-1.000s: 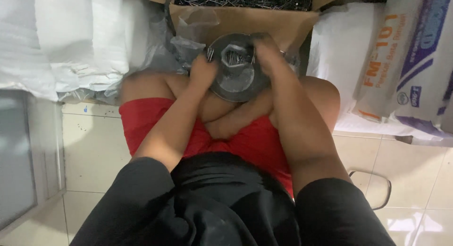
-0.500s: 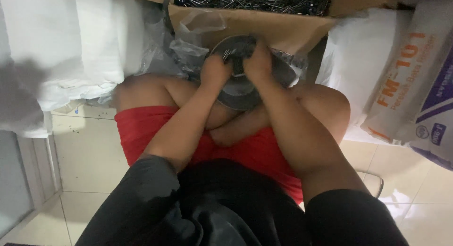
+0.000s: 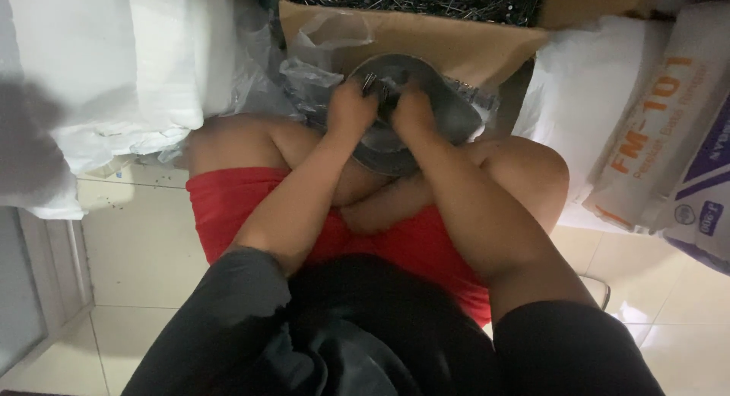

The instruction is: Organizing collated nails by transferring them from a cardboard box into a grey container while sitting on the floor.

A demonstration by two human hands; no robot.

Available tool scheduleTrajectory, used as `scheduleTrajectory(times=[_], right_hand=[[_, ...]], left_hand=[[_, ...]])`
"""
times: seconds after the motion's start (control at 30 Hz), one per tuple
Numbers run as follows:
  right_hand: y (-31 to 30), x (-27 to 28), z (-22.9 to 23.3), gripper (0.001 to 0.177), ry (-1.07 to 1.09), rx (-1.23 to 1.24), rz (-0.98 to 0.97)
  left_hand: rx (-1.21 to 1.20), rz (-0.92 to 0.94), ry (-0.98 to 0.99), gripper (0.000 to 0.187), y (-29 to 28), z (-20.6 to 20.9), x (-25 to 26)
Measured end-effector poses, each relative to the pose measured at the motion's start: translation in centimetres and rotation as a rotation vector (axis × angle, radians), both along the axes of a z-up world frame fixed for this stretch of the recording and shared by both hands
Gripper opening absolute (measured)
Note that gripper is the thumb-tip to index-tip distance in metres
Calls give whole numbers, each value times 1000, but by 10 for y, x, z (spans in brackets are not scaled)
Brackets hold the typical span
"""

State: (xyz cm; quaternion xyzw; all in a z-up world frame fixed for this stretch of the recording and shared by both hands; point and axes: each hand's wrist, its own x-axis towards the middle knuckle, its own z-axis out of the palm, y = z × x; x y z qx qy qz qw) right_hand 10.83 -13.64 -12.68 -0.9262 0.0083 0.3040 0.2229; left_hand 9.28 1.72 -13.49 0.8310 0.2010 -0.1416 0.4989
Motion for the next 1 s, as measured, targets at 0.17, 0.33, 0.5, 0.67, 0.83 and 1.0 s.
scheduleTrajectory(times=[0.17, 0.33, 0.5, 0.67, 0.83, 1.0], right_hand=[[-19, 22, -8, 58, -105, 32, -77], [-8, 16, 65, 48, -103, 16, -30], [-45, 20, -42, 42, -28, -123, -9], [-39, 31, -17, 39, -108, 98, -75], [-41, 25, 11, 36, -101, 8, 67], [-37, 25, 37, 42, 28, 64, 68]], left_hand=[[3, 18, 23, 33, 2, -10, -6], [73, -23, 41, 34, 3, -25, -6], [65, -51, 22, 35, 2, -38, -6], [140, -120, 24, 32, 1, -29, -11], [50, -157, -19, 36, 3, -6, -11], [65, -198, -49, 34, 2, -10, -15]])
